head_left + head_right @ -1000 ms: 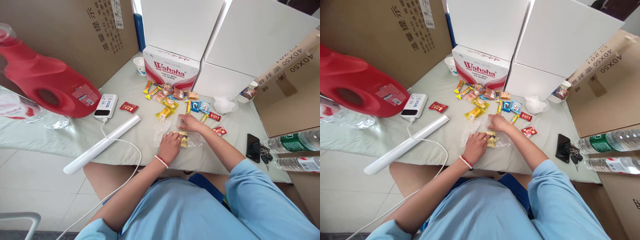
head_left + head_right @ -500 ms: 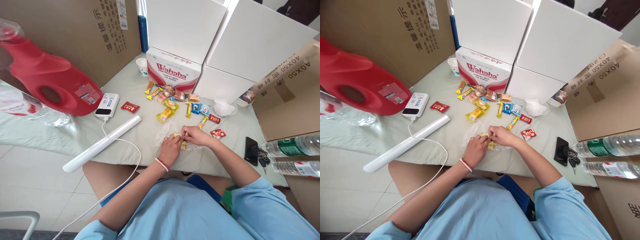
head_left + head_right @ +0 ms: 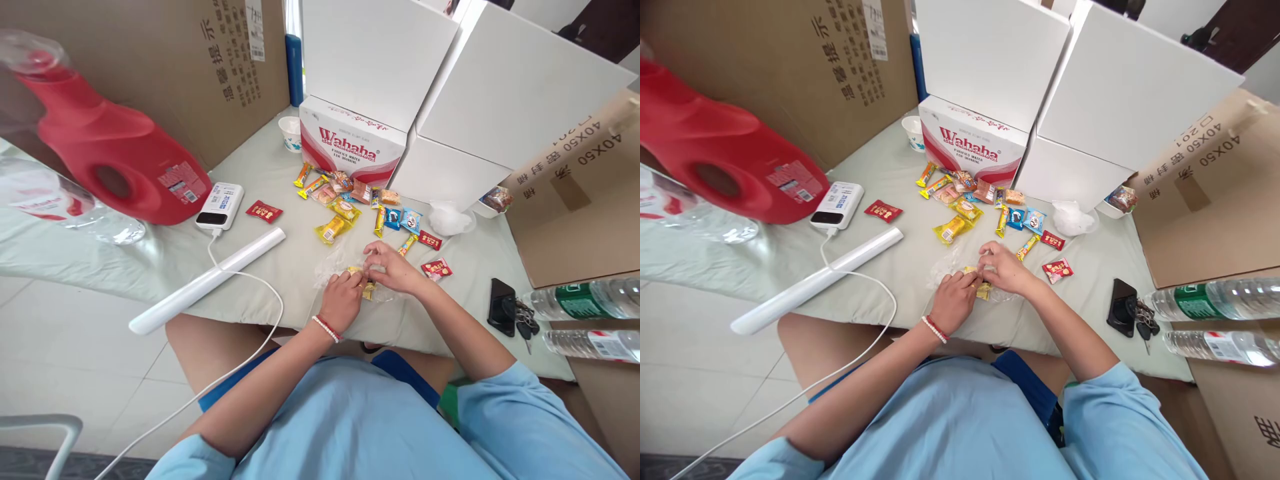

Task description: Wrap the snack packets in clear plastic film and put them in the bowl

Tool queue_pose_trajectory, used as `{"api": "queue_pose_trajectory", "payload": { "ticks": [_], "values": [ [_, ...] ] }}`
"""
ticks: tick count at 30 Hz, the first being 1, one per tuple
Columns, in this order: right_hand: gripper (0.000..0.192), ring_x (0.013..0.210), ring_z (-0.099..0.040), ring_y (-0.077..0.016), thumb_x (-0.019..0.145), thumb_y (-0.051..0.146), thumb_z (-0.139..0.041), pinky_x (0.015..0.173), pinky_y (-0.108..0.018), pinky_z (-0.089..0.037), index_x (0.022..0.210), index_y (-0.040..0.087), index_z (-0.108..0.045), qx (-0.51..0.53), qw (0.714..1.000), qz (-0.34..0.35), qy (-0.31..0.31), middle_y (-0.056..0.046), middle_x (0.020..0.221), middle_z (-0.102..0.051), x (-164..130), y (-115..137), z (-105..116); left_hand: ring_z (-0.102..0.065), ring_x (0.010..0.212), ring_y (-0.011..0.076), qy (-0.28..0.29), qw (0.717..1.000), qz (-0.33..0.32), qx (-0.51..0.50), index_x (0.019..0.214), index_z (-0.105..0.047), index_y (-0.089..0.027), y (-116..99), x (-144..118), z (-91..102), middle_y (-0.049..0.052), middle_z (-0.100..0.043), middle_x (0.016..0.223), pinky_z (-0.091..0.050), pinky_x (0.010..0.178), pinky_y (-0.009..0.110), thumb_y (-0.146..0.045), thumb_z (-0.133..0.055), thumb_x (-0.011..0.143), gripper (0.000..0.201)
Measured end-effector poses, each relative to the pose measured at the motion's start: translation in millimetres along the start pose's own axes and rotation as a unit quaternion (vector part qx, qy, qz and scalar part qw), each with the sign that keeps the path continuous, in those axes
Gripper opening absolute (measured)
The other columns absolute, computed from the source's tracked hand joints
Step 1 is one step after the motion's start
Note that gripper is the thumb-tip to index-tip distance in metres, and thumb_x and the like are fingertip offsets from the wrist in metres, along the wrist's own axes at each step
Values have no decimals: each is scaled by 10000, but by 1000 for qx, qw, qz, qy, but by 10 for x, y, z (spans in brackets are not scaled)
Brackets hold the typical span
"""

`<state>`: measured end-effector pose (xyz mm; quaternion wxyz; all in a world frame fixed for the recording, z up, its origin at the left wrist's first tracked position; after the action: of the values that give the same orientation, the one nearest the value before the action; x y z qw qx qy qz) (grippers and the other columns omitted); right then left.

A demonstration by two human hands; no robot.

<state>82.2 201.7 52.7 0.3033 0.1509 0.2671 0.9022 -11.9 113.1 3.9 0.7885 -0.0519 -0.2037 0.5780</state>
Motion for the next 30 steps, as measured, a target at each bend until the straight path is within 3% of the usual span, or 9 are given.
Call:
{"api": "queue_pose_trajectory", "payload": {
  "ticks": [4,8,12,16,18,21,24,27,30],
  "values": [
    [160,911,-640,-188,968,149,-528,835,-324,-528,989,220,-670,56,998,24,-2,-66,987,-658,-156,157,-184,-681,957,251,-41,993,6,-112,1058,-741,-176,69,-17,-21,100,-762,1091,-505,824,424,-169,-451,1032,291],
    [206,1156,-659,-206,1009,165,-473,966,-370,-544,1052,229,-664,45,997,48,-38,-116,1266,-678,-306,218,-336,-709,1039,190,-78,975,39,-204,1021,-753,-229,330,-95,-19,49,-765,1168,-556,921,357,-91,-531,934,276],
    [302,1217,-659,-209,1019,123,-412,992,-386,-547,1084,236,-685,-21,997,66,-33,-91,1388,-677,-411,254,-507,-709,1001,182,-168,912,187,-323,996,-734,-220,881,-213,41,49,-749,1108,-567,945,354,-64,-543,833,296],
    [352,1023,-685,-229,980,58,-433,875,-409,-550,1066,245,-718,-122,989,84,-4,-56,1390,-696,-433,298,-649,-682,1038,207,-220,851,312,-360,1296,-611,-168,1306,-180,115,116,-697,1239,-561,912,368,-210,-522,896,412],
    [377,951,-662,-232,958,20,-441,830,-416,-535,1048,246,-729,-161,983,92,17,-41,1409,-686,-424,315,-704,-675,1103,205,-206,815,353,-411,1415,-515,-165,1403,-81,108,121,-700,1263,-541,959,373,-311,-381,1003,457],
    [393,919,-627,-241,925,-13,-448,799,-427,-523,1029,234,-735,-191,975,106,33,-44,1427,-673,-418,350,-732,-651,1174,232,-97,850,346,-385,1407,-541,-179,1330,123,80,120,-714,1237,-496,1041,420,-410,-247,1055,514],
    [336,949,-614,-264,902,20,-495,802,-451,-531,1024,214,-741,-186,975,114,37,-90,1442,-654,-449,394,-702,-542,1324,349,-2,897,306,-320,1114,-726,-192,1150,165,48,145,-681,1310,-412,1133,524,-491,-599,904,386],
    [310,1071,-632,-282,914,93,-532,883,-488,-547,1106,224,-736,-119,986,116,25,-112,1487,-607,-520,440,-613,-418,1436,403,38,917,268,-294,843,-742,-206,1023,40,61,128,-615,1435,-365,1178,534,-300,-804,672,204],
    [371,1281,-611,-266,985,161,-514,1031,-487,-532,1309,258,-665,-8,996,85,-23,-112,1507,-582,-591,421,-490,-560,1295,342,58,926,251,-277,809,-711,-205,1013,-118,148,117,-696,1274,-434,1119,476,-162,-717,685,131]
  ]
}}
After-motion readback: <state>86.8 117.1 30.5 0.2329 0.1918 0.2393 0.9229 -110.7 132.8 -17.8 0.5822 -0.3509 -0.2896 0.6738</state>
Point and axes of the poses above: each hand's wrist, its own x-axis towards the middle knuckle, its own z-axis out of the back of the hand, y = z × x, the point moved 7 cm from there along x, towards the middle knuckle
